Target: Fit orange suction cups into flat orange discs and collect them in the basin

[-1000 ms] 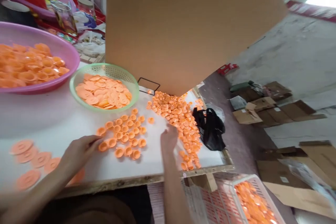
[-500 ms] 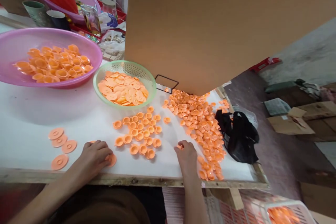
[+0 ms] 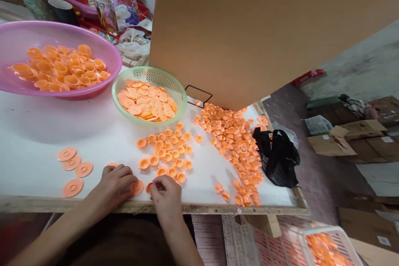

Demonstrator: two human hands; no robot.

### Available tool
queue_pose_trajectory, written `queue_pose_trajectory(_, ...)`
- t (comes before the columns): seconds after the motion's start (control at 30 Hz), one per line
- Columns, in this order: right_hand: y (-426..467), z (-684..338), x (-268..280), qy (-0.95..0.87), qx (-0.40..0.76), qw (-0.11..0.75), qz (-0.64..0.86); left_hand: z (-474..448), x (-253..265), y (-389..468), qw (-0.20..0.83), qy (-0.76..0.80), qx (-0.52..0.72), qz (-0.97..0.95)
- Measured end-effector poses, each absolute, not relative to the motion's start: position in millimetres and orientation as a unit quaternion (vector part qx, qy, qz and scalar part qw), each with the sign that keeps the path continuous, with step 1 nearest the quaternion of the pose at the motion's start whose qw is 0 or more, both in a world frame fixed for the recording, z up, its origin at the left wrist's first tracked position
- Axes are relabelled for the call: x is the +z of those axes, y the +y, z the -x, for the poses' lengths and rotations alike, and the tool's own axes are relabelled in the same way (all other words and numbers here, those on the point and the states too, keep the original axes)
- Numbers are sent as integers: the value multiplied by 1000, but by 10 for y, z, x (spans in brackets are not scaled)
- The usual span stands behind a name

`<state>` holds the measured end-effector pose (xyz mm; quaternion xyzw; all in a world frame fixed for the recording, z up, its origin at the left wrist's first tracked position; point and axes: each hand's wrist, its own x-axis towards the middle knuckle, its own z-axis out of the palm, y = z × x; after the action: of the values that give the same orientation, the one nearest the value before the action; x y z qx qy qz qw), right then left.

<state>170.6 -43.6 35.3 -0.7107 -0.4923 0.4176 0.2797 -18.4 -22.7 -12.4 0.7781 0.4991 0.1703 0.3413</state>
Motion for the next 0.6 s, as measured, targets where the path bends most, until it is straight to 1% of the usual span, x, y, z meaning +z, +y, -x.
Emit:
queue_pose_trajectory(0.13,-381,-1470,179,-577,346,211,709,161,-101,-226,344,495,171,-779)
queue_pose_trajectory(0.3,-336,-1417,138,-621,318,169,696,175,-64,-229,349,488,172,-781)
queue_pose_trajectory(0.37,-339,-1405,148,-629,312,156,695,195,-31,-221,374,487,167,-771)
queue_pose_trajectory(0.47,-349,-1400,154,-639,307,150,689,196,43,-195,442,495,162,-730)
queue_pose_trajectory(0.6,-382,-1393,156,-652,294,146,683,98,82,-180,513,575,136,-622)
